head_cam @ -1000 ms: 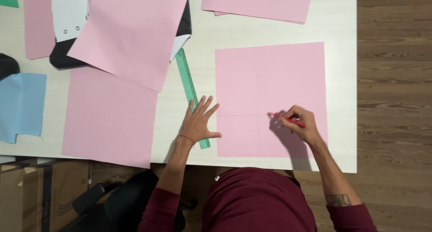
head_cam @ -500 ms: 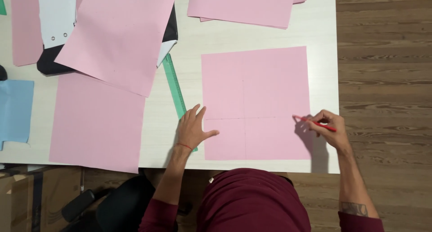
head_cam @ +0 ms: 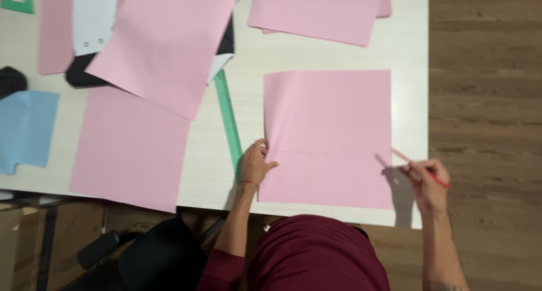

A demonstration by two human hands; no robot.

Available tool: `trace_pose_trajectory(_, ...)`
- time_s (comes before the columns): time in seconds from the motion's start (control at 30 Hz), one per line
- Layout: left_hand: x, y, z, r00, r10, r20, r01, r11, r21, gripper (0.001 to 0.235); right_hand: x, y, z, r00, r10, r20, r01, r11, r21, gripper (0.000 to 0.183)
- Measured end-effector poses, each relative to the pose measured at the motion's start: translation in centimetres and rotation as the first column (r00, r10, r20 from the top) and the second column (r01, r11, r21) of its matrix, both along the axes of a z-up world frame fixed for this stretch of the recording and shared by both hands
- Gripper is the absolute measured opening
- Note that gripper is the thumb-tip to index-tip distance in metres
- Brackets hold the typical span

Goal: Using a ruler and pencil to mark straight lines on pink leather sheets for later processing.

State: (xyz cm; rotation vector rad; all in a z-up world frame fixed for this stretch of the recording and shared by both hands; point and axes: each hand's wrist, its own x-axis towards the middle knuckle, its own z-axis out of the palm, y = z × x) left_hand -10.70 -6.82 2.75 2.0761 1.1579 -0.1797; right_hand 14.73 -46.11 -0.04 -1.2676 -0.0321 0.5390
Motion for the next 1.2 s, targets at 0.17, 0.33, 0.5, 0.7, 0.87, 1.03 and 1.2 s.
trace_pose_trajectory(0.17,0.7,0.8,-4.2,0.978,0.027,0.207,-0.033,0.999,0.028,0.045,-3.7,1.9,-3.6,0.952,-0.037,-0.305,0.067,0.994,0.089,0.019)
trace_pose_trajectory(0.33,3.2,2.9,-0.3,0.92,-0.027,0.39,-0.005,0.997,0.081,0.025,-4.5,2.4,-1.5,0.914,-0.121,-0.388,0.116,0.993,-0.037,0.02)
trace_pose_trajectory(0.5,4.5,13.4,0.3,0.842,0.012,0.539,-0.101,0.986,0.135,0.036,-4.8,2.7,-0.7,0.872,-0.304,-0.384,0.332,0.943,0.008,0.021)
trace_pose_trajectory(0.7,-3.8,30.1,4.4,0.491,0.46,0.739,-0.558,0.818,-0.138,0.041,-6.4,2.9,-0.3,0.871,-0.354,-0.342,0.353,0.933,-0.065,0.031)
trace_pose_trajectory(0.87,-6.6,34.7,-2.2,0.3,0.718,0.628,-0.715,0.605,-0.351,0.032,-6.5,3.4,-2.4,0.851,-0.383,-0.36,0.403,0.915,-0.022,0.03)
trace_pose_trajectory(1.03,-6.5,35.2,-9.1,0.242,0.766,0.595,-0.795,0.509,-0.331,0.027,-6.3,4.3,-2.5,0.856,-0.415,-0.307,0.402,0.909,-0.109,0.032)
trace_pose_trajectory(1.2,-5.7,34.7,-8.7,0.282,0.749,0.6,-0.806,0.524,-0.275,0.022,-6.6,5.1,-1.5,0.852,-0.422,-0.309,0.404,0.906,-0.124,0.028)
